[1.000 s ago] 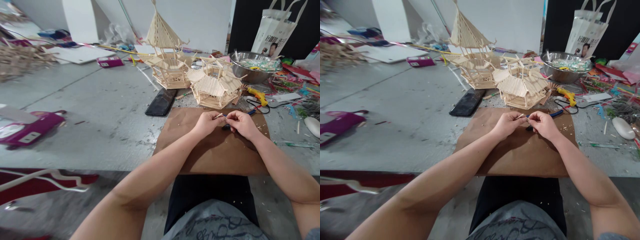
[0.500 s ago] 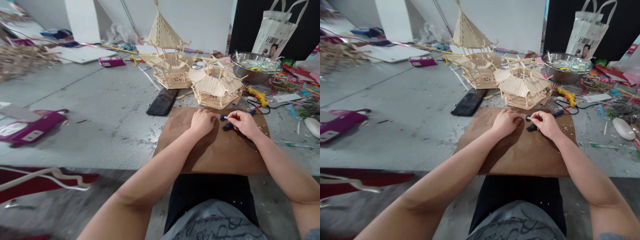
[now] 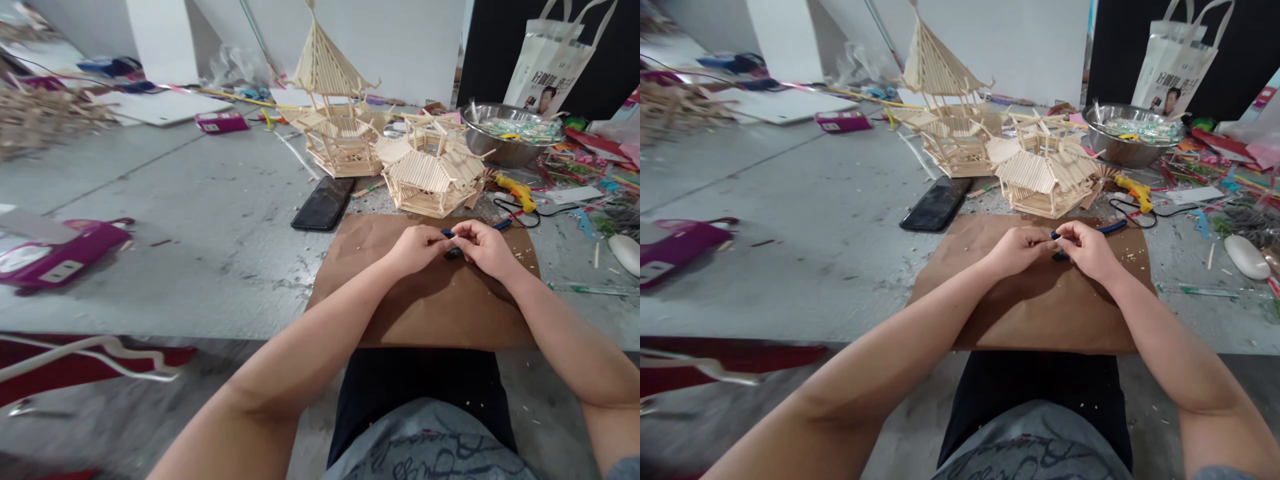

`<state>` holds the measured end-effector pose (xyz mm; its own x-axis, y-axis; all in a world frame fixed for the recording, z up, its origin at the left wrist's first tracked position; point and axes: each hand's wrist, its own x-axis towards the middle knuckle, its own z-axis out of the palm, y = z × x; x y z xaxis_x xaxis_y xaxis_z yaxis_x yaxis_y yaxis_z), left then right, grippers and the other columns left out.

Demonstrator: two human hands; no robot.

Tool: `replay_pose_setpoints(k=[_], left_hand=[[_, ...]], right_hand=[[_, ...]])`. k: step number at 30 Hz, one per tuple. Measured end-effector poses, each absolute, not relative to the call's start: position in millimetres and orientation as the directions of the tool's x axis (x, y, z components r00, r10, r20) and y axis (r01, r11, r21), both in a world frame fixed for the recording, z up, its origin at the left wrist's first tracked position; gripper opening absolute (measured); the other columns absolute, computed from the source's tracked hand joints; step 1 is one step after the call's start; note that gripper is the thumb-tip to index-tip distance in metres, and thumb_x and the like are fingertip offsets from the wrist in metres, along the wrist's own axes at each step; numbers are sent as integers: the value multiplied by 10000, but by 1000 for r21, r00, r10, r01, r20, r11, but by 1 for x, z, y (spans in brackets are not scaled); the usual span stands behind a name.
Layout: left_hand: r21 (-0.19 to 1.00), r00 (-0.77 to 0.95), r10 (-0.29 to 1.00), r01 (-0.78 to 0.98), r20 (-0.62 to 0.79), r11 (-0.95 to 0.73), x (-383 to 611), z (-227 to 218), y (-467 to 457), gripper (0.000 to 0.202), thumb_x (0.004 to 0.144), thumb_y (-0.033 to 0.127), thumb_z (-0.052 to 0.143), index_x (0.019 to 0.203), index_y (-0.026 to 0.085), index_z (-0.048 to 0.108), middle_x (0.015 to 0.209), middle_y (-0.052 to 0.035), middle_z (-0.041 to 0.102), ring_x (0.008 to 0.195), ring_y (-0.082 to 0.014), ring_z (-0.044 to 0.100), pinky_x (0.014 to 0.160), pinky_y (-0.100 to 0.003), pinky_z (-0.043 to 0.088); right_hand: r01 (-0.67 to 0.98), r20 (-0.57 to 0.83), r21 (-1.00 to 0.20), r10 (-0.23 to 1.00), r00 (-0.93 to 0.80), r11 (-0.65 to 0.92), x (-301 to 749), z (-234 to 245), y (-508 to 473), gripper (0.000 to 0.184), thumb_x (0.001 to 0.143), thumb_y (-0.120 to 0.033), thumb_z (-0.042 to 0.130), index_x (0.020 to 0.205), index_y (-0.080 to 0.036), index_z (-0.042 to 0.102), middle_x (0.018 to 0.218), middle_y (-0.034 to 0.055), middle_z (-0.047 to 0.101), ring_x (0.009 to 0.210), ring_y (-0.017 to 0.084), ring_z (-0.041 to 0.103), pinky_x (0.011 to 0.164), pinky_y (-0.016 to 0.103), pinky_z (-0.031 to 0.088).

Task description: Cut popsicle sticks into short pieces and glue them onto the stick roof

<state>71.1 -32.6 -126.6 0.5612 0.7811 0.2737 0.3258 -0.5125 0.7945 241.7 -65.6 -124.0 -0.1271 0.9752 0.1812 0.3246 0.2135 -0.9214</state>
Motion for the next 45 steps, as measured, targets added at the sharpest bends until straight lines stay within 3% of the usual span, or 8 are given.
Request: replay_pose_setpoints(k=[4, 8, 15, 24, 33, 37, 40, 45], left_hand=[[964, 483, 869, 159, 110, -211, 72, -124, -35, 299, 754, 386, 572, 713, 104, 664, 603, -8, 590, 522, -71, 451, 526, -205, 340], [994, 449, 893, 94, 3, -51, 74, -124, -37, 347, 701, 440, 621, 695, 95, 656, 502, 28, 479, 429, -39, 312, 426, -197, 205], [997, 499, 864, 80, -60, 23, 75, -123, -40, 308, 670, 411, 646, 681, 103, 660, 541, 4, 547, 428, -36, 341, 428, -191, 241], [983, 550, 822, -15, -145, 183, 74, -116, -41, 206, 694, 286, 579, 616, 110, 652, 594, -31, 631, 421, -51, 430, 399, -185, 282], [996, 572, 816, 78, -85, 48, 73, -117, -41, 273, 664, 377, 661, 633, 106, 669, 503, 6, 572, 422, -40, 390, 421, -191, 273], [996, 582, 809, 32, -86, 82, 74, -118, -41, 263, 630, 373, 684, 617, 111, 660, 510, 8, 569, 435, -41, 389, 430, -195, 275], [992, 544, 834, -17, -93, 122, 75, -118, -41, 259, 623, 371, 684, 587, 118, 641, 504, 11, 553, 438, -43, 391, 434, -198, 275], [988, 516, 852, -57, -92, 142, 76, -117, -42, 283, 623, 370, 683, 508, 130, 587, 423, 39, 467, 421, -42, 379, 435, -201, 254]], right_hand=[[121, 112, -985, 989, -91, 123, 241, -122, -64, 341, 651, -364, 675, 902, -191, 523, 708, -43, 544, 407, 36, 429, 377, 207, 355], [119, 66, -990, 992, -107, 79, 239, -118, -64, 330, 628, -398, 699, 826, -177, 551, 634, -48, 550, 393, 38, 417, 365, 205, 343], [117, -10, -993, 996, -90, 1, 237, -113, -68, 354, 573, -444, 727, 726, -158, 586, 521, -46, 563, 373, 47, 405, 368, 211, 334], [98, -25, -995, 991, -130, -12, 239, -111, -67, 282, 605, -408, 701, 676, -158, 590, 557, -31, 593, 375, 41, 394, 373, 212, 313], [142, -29, -990, 988, -149, -7, 240, -112, -68, 318, 611, -448, 698, 695, -164, 580, 513, -43, 546, 371, 48, 384, 371, 214, 292], [174, 22, -984, 988, -152, 48, 240, -114, -68, 317, 672, -459, 647, 772, -167, 573, 563, -42, 539, 385, 49, 398, 384, 216, 319], [208, 139, -964, 981, -136, 166, 238, -118, -69, 385, 660, -439, 666, 924, -182, 552, 730, -18, 570, 442, 52, 433, 422, 224, 363], [471, 352, -793, 921, -165, 388, 239, -125, -71, 432, 672, -337, 681, 1062, -212, 543, 899, 30, 595, 563, 90, 484, 558, 269, 445]])
